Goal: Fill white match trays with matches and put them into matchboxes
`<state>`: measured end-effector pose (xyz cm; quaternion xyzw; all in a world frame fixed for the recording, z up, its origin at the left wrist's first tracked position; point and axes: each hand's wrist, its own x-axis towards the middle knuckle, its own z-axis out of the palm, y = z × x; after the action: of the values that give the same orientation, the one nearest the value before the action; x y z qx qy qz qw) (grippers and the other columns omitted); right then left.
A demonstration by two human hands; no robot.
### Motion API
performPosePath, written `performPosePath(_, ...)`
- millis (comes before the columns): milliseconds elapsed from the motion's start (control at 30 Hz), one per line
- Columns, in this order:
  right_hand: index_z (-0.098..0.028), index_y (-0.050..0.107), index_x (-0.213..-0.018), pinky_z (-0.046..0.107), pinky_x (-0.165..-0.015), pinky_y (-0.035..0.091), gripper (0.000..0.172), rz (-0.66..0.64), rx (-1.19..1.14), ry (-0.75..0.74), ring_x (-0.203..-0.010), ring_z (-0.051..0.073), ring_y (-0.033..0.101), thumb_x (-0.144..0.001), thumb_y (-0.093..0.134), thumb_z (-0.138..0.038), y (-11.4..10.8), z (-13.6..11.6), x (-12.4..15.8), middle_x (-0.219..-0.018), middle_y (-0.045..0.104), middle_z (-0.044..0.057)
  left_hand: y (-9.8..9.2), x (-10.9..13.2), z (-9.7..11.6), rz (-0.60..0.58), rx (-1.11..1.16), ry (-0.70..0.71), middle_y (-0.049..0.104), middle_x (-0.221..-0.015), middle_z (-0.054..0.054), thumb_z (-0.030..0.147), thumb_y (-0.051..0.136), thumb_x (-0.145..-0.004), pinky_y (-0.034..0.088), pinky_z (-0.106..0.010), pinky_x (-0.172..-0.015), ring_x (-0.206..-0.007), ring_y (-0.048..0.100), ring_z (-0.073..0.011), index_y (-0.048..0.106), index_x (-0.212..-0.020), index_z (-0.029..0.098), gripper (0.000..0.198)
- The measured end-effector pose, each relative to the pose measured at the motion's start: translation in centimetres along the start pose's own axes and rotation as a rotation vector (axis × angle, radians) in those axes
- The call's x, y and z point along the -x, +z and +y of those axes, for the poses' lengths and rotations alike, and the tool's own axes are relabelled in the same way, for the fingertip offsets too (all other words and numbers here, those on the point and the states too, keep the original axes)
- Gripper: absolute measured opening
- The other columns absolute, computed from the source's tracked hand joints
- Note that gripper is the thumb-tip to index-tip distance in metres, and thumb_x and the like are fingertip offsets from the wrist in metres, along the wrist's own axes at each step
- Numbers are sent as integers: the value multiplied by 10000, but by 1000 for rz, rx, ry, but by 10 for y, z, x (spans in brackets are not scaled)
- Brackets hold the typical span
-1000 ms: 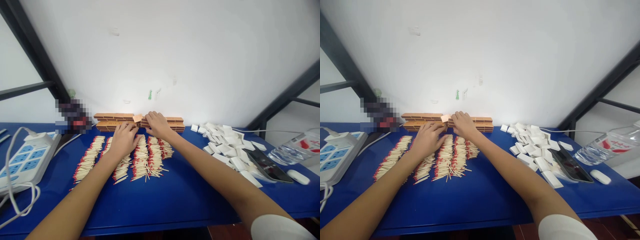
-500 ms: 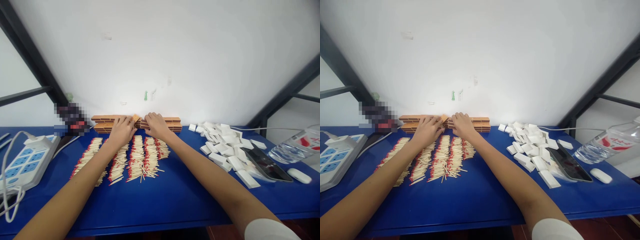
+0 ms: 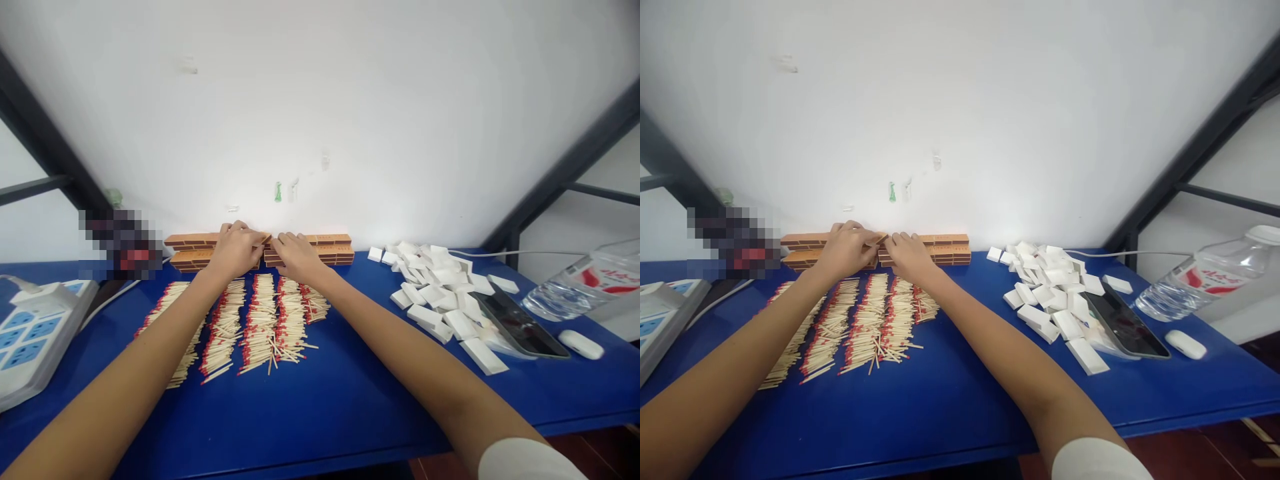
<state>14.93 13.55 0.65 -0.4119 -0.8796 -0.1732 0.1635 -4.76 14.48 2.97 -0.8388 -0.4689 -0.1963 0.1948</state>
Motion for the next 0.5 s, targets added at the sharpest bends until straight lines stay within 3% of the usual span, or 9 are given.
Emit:
performPosePath(133, -109, 569, -1209, 439, -911, 434, 360, -6, -4, -10, -1102, 311, 566, -873, 680, -177, 1, -4, -1, -1216, 647, 161, -1, 0, -3, -10, 44, -19, 791, -1033, -106, 195, 565, -866, 416, -501, -945, -1081, 652, -332, 778, -1105, 235, 323)
performPosePath(300, -121, 568, -1204, 435, -895, 433, 350, -15, -7, -19, -1096, 310, 571, -878, 683, -170, 1, -3, -1, -1225, 645, 167, 3, -1, -13, -1, 113, 24, 680, -1401, -86, 144, 500, -895, 441, -461, -1047, -1246, 645, -286, 743, -1236, 218, 426)
performPosePath(500, -106, 546, -1280, 430, -894, 441, 402, -21, -6, -23, -1059, 301, 607, -910, 683, -185, 2, -6, -3, -1238, 637, 166, 11, -10, -22, 29, 173, 52, 745, -1278, -108, 166, 459, -940, 536, -388, -948, -1133, 708, -278, 732, -1249, 174, 412)
